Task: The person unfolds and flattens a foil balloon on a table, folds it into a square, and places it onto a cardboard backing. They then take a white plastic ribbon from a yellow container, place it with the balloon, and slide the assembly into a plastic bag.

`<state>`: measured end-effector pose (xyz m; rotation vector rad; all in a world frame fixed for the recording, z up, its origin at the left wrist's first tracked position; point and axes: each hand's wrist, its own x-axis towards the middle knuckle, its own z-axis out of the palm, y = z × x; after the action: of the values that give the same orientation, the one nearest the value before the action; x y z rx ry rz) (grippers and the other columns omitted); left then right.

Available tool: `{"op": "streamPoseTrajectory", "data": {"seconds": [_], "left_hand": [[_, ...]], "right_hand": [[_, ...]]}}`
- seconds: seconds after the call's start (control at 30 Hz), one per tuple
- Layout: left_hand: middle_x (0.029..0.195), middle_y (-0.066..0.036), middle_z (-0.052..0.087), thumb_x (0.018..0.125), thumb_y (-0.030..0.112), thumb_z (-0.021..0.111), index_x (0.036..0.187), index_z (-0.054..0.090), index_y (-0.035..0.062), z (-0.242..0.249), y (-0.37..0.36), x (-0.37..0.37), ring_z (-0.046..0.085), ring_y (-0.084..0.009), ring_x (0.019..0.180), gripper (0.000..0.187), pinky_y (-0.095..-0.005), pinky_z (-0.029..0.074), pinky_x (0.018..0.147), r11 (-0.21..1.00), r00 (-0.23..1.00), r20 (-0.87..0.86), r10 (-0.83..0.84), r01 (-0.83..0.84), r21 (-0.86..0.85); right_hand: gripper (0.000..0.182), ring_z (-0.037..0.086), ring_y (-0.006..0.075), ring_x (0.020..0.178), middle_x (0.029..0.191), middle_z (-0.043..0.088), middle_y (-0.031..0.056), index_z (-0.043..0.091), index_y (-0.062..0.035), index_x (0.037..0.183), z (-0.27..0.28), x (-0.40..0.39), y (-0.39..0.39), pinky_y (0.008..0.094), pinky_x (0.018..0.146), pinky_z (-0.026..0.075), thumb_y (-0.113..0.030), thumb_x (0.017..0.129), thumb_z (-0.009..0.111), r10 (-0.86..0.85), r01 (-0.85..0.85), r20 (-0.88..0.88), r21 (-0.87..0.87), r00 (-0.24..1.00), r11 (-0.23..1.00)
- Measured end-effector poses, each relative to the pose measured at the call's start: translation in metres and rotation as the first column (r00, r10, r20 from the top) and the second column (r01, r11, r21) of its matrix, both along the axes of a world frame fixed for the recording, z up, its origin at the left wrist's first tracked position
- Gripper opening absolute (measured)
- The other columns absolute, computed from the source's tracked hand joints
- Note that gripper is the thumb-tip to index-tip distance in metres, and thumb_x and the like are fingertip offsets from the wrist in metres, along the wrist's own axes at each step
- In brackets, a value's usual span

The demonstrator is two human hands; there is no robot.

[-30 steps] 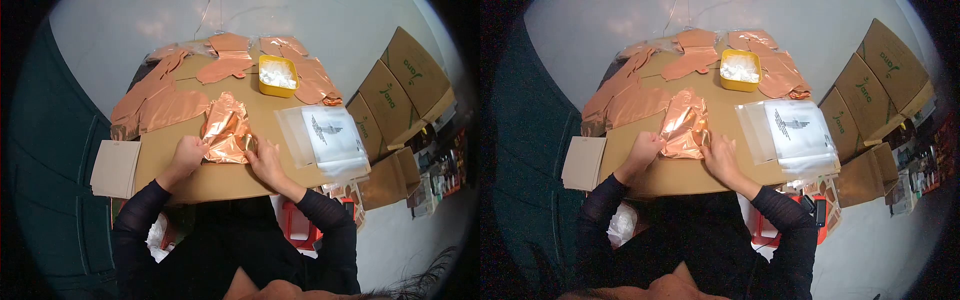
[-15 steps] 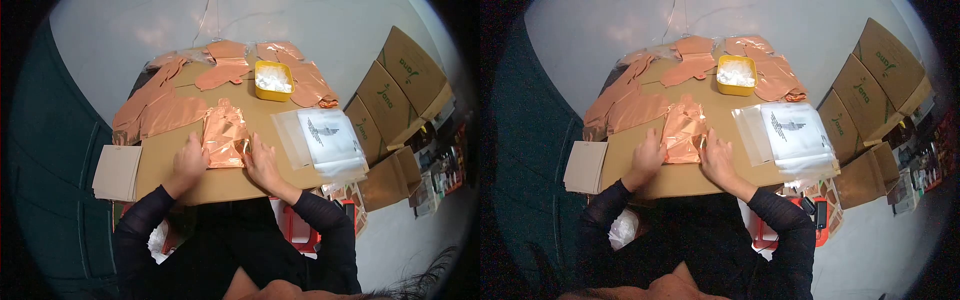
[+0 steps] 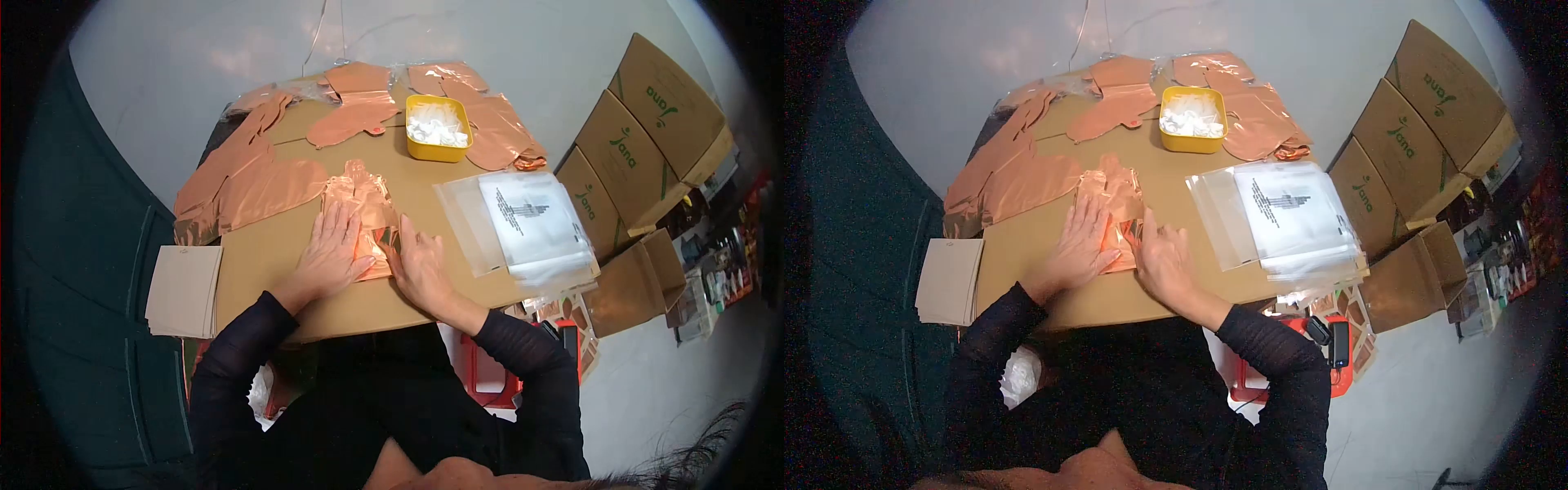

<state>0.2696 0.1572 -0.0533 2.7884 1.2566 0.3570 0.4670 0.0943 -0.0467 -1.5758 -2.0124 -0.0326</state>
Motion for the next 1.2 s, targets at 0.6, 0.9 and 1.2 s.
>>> {"op": "streamPoseTrajectory", "data": {"seconds": [0.6, 0.9, 1.2], "left_hand": [[0.151, -0.031, 0.025, 0.093, 0.054, 0.047, 0.142, 0.036, -0.0065, -0.002, -0.031, -0.010, 0.017, -0.0490, 0.141, 0.079, -0.0582, 0.017, 0.113, 0.997, 0.999, -0.044, -0.020, 0.023, 0.071], [0.148, -0.034, 0.026, 0.090, 0.054, 0.052, 0.139, 0.038, -0.0100, 0.011, -0.124, 0.002, 0.020, -0.0505, 0.140, 0.082, -0.0591, 0.019, 0.112, 0.992, 0.993, -0.001, -0.122, 0.122, 0.026], [0.148, -0.034, 0.026, 0.086, 0.029, 0.066, 0.135, 0.039, -0.0100, 0.022, -0.171, 0.001, 0.027, -0.0460, 0.139, 0.068, -0.0492, 0.026, 0.113, 0.984, 0.901, 0.418, -0.117, 0.162, -0.074]], "right_hand": [[0.029, 0.061, 0.0277, 0.067, 0.070, 0.060, 0.0164, 0.063, 0.0001, 0.080, 0.013, 0.041, -0.104, 0.0378, 0.066, 0.047, -0.023, 0.096, 0.054, 0.417, -0.522, -0.390, -0.217, 0.821, 0.825], [0.058, 0.062, 0.0215, 0.109, 0.126, 0.060, 0.0134, 0.045, 0.0026, 0.135, -0.044, 0.038, -0.129, 0.0337, 0.088, 0.053, -0.045, 0.103, 0.038, -0.287, -0.834, -0.955, -0.100, -0.072, 0.542], [0.049, 0.062, 0.0202, 0.109, 0.126, 0.058, 0.0108, 0.046, 0.0012, 0.133, -0.049, 0.028, -0.141, 0.0362, 0.094, 0.053, -0.031, 0.097, 0.058, -0.531, -0.754, -0.837, -0.264, -0.131, 0.602]]}}
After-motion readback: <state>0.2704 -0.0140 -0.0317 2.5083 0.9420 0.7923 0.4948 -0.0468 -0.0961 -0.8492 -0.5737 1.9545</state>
